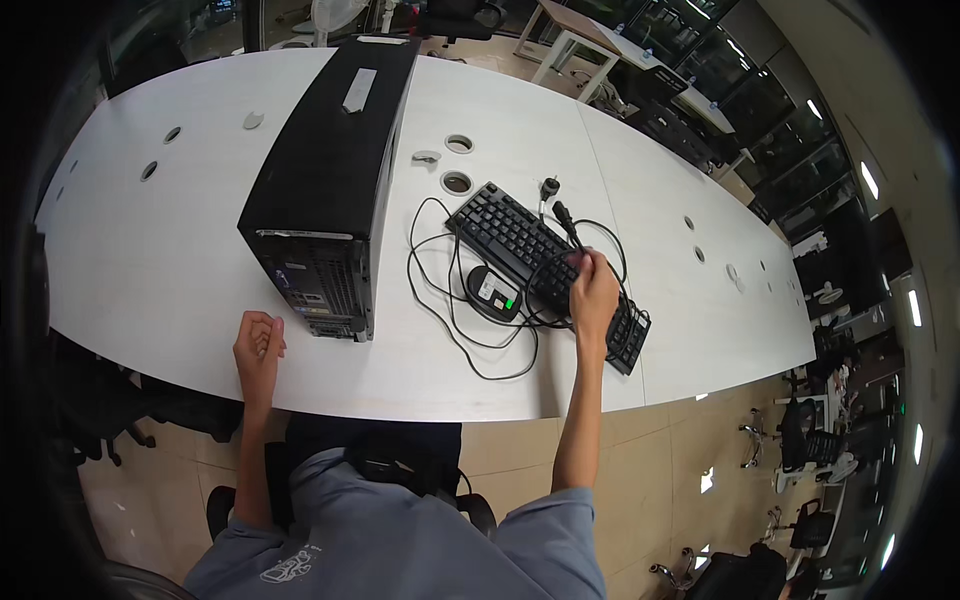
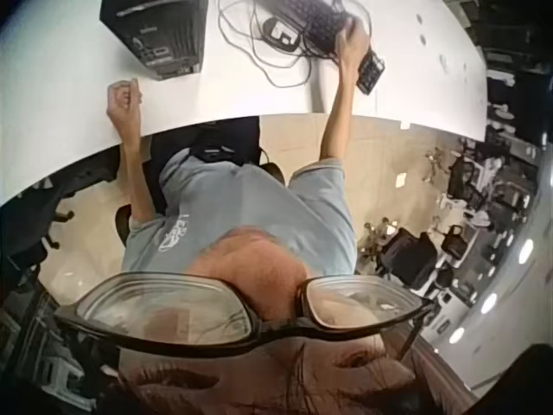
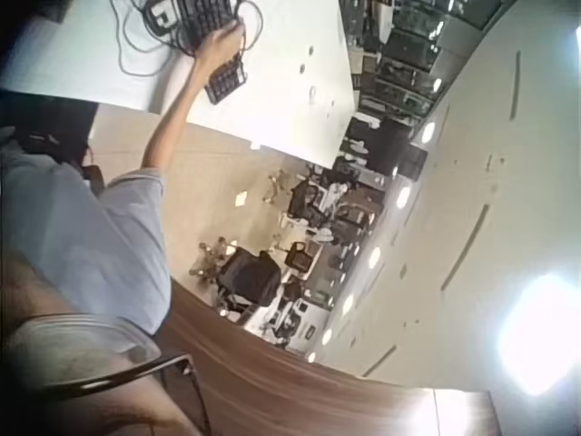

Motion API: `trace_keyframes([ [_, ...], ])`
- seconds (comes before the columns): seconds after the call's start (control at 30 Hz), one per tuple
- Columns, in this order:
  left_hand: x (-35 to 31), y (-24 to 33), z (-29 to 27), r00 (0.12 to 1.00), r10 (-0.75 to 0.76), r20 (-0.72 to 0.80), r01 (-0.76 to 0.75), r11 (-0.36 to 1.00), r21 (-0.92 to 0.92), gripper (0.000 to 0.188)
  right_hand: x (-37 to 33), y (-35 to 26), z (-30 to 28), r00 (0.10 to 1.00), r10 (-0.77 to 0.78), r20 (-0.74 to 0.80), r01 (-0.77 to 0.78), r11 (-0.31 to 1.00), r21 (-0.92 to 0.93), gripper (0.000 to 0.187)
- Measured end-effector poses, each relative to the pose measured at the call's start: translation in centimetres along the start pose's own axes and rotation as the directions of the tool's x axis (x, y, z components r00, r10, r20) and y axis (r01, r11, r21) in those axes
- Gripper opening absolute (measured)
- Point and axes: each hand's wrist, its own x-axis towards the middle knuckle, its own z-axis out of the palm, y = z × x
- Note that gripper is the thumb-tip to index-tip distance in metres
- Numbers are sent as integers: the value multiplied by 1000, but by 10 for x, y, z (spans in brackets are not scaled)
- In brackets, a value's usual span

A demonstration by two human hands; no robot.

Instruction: Disassembling a desktop computer tower by disconnecting external cables, removing the side panel, and extracting RAM sticks and an internal drive cage.

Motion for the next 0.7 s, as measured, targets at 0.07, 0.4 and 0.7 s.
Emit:
trace_keyframes([
  [0.07,-11,3,-4,998,5,-56,-9,998,-62,16,-46,-38,-28,1000,-14,-28,21,962,273,19],
  [0.4,-96,93,58,851,160,500,117,871,-478,36,-225,-125,-44,957,-280,69,192,796,575,18],
  [0.7,-109,75,45,963,222,154,-128,878,-462,17,-270,-179,13,896,-384,222,248,849,467,23],
])
